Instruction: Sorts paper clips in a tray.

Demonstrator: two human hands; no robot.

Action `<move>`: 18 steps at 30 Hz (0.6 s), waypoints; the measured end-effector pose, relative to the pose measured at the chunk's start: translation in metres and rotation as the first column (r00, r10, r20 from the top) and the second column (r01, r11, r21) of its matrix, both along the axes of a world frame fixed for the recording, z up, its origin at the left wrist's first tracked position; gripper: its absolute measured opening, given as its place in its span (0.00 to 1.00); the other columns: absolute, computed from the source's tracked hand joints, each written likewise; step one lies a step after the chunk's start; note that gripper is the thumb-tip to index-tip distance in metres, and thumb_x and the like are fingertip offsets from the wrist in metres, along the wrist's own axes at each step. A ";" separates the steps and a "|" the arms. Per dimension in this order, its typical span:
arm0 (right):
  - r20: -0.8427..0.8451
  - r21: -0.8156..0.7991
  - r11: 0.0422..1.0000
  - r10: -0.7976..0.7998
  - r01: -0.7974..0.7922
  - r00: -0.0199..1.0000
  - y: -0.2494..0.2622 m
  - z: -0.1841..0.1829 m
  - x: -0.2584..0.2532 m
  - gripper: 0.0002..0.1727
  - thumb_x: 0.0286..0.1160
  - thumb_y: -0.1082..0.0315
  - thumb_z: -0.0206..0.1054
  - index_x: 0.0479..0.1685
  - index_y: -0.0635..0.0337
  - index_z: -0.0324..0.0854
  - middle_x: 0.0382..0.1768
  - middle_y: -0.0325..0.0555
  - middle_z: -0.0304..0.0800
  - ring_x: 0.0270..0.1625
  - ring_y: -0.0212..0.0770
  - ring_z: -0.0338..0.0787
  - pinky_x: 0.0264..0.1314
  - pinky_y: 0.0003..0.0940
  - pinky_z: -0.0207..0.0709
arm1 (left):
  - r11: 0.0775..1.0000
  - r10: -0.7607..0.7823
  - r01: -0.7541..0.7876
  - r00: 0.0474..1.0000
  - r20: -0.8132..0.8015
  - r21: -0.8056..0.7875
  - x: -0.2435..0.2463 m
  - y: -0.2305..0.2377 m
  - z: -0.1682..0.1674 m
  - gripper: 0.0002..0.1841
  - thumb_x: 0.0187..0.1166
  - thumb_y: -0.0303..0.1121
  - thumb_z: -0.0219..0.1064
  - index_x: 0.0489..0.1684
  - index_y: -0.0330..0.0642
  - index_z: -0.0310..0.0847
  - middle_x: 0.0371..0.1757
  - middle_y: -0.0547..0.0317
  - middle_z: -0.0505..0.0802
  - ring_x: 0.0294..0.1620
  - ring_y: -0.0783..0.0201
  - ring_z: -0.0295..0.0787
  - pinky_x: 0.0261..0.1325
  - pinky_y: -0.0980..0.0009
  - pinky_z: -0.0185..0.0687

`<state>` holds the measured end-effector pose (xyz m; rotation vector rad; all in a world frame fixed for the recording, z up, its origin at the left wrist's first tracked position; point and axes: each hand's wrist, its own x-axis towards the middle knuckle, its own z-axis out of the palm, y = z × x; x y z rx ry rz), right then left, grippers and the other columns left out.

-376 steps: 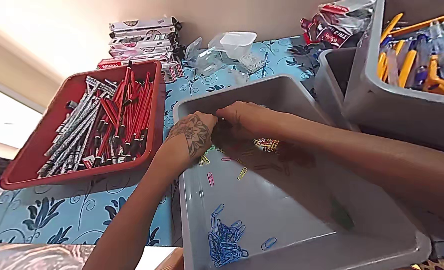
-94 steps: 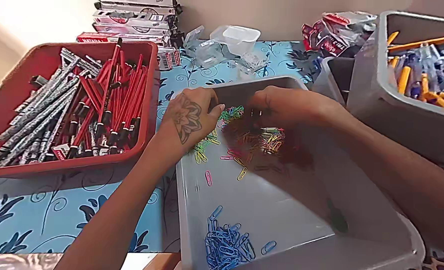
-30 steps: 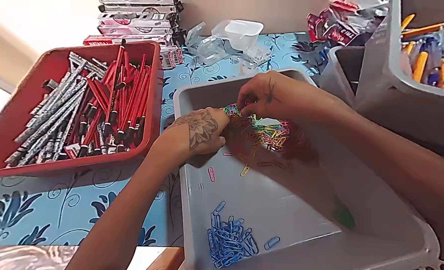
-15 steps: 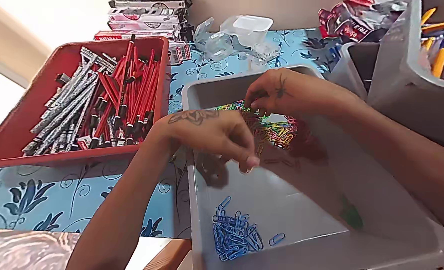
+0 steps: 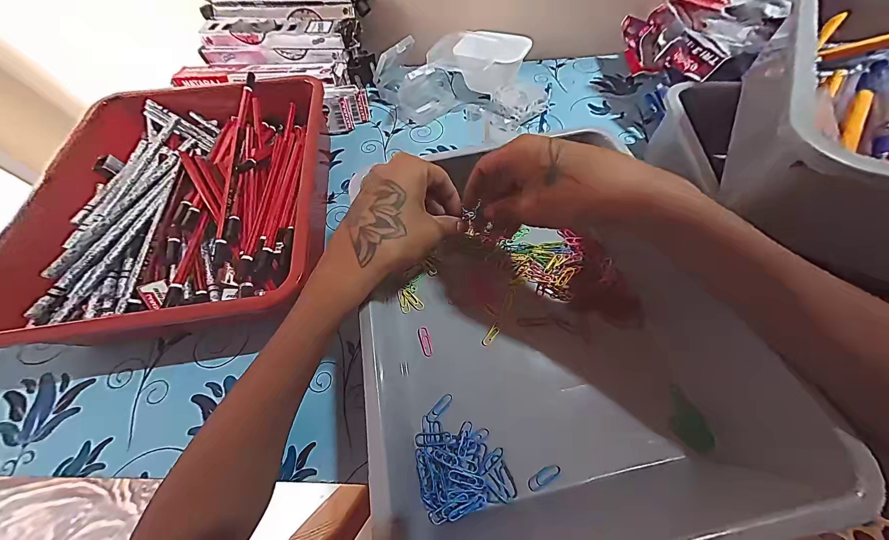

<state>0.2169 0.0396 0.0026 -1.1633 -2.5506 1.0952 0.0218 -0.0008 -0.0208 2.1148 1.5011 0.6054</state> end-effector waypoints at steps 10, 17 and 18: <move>0.167 0.393 0.913 0.047 -0.110 0.985 0.002 -0.017 -0.001 0.09 0.83 0.68 0.66 0.51 0.61 0.89 0.45 0.53 0.92 0.51 0.53 0.91 0.54 0.58 0.81 | 0.969 0.118 -0.064 0.968 -0.221 0.237 -0.013 -0.004 -0.022 0.07 0.80 0.25 0.67 0.47 0.35 0.89 0.45 0.39 0.92 0.50 0.39 0.89 0.55 0.39 0.76; 0.215 0.422 0.871 0.176 -0.253 0.961 0.003 -0.034 -0.008 0.09 0.82 0.69 0.64 0.43 0.65 0.87 0.39 0.54 0.88 0.47 0.54 0.90 0.48 0.55 0.80 | 0.997 0.052 -0.027 0.937 -0.347 0.076 -0.002 -0.001 -0.010 0.10 0.80 0.24 0.66 0.54 0.37 0.88 0.49 0.39 0.92 0.54 0.37 0.88 0.56 0.37 0.76; 0.217 0.411 0.877 0.171 -0.249 0.961 0.003 -0.031 -0.008 0.09 0.82 0.69 0.64 0.42 0.65 0.86 0.39 0.54 0.87 0.47 0.53 0.89 0.47 0.55 0.79 | 0.998 0.045 -0.023 0.930 -0.366 0.066 0.000 -0.003 -0.010 0.10 0.80 0.25 0.67 0.54 0.36 0.88 0.48 0.39 0.92 0.53 0.36 0.89 0.54 0.36 0.76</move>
